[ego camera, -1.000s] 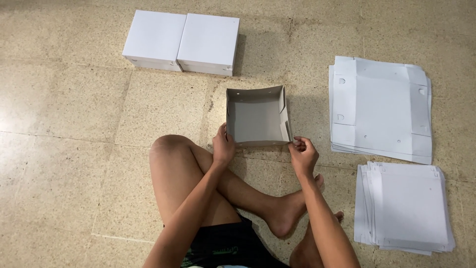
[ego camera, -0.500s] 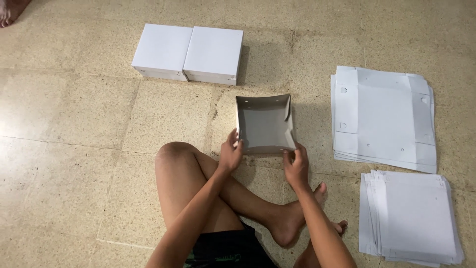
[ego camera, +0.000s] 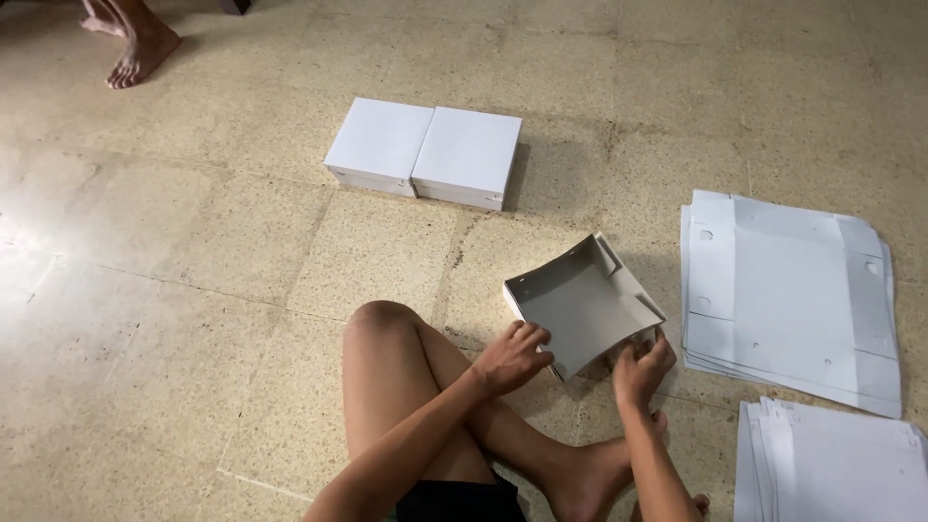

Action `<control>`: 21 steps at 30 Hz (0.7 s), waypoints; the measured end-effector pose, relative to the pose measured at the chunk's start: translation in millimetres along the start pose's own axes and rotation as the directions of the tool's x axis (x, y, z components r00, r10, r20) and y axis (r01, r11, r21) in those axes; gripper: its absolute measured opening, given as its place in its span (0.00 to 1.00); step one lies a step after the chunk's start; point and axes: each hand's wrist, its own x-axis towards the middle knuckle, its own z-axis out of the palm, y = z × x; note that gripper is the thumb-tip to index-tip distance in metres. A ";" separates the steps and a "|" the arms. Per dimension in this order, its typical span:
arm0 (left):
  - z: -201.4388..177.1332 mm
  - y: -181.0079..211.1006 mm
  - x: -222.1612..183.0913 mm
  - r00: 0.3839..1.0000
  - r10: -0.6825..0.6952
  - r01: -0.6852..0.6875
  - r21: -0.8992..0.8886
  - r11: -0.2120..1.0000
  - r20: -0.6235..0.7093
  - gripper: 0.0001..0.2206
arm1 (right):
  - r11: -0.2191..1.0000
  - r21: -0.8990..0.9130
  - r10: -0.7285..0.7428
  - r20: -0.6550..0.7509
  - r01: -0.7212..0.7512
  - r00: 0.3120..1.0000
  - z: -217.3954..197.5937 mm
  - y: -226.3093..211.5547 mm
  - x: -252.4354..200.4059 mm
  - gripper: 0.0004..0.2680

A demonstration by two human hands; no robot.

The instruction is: Assembling a cardboard box from a flat sheet by folding and tucking flaps.

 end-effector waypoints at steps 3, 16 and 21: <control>-7.3 15.4 13.3 0.981 0.073 -0.061 -0.070 0.996 0.180 0.02 | 0.998 0.037 -0.048 0.099 0.045 0.994 -0.5 -23.8 -11.7 0.18; 45.1 7.1 44.4 0.784 -0.154 0.367 -0.249 0.896 0.602 0.16 | 0.999 0.002 -0.044 -0.067 0.045 0.997 12.3 -10.5 -10.6 0.08; 35.8 12.1 46.2 0.718 -0.203 0.540 -0.349 0.766 0.665 0.17 | 0.950 0.286 0.149 -0.074 -0.122 0.986 11.8 -18.7 -8.3 0.10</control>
